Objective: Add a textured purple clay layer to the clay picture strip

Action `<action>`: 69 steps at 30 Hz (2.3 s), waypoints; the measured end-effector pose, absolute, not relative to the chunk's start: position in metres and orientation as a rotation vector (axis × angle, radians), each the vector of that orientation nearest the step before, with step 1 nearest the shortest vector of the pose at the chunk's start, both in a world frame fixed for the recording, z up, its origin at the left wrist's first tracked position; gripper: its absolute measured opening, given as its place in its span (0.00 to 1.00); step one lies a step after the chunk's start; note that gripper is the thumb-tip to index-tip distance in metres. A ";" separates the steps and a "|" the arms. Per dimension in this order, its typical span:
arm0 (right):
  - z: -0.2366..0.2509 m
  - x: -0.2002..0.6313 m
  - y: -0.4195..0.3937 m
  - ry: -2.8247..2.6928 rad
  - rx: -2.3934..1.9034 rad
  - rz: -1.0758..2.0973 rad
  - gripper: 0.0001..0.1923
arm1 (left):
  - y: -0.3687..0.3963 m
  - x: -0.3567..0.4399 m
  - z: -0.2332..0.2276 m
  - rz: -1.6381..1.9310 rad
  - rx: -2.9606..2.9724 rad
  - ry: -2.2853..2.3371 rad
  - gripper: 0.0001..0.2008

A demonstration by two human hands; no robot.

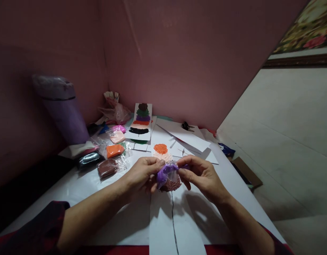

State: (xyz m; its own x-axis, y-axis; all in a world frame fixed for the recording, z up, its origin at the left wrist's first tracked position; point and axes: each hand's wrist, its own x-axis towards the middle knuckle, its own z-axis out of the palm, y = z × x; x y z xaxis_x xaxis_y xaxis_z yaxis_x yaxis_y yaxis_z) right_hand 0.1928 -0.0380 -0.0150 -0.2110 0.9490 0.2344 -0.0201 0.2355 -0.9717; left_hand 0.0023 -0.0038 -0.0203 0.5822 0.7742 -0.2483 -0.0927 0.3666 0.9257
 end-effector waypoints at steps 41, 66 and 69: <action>-0.023 0.174 -0.048 -1.683 -1.091 0.700 0.05 | -0.009 0.008 -0.016 0.829 1.233 0.957 0.17; -0.016 0.183 -0.040 -1.240 -1.058 1.335 0.16 | -0.006 0.005 -0.015 0.986 1.336 0.991 0.16; -0.015 0.184 -0.042 -1.298 -1.076 1.275 0.14 | -0.008 0.006 -0.014 0.956 1.311 0.938 0.16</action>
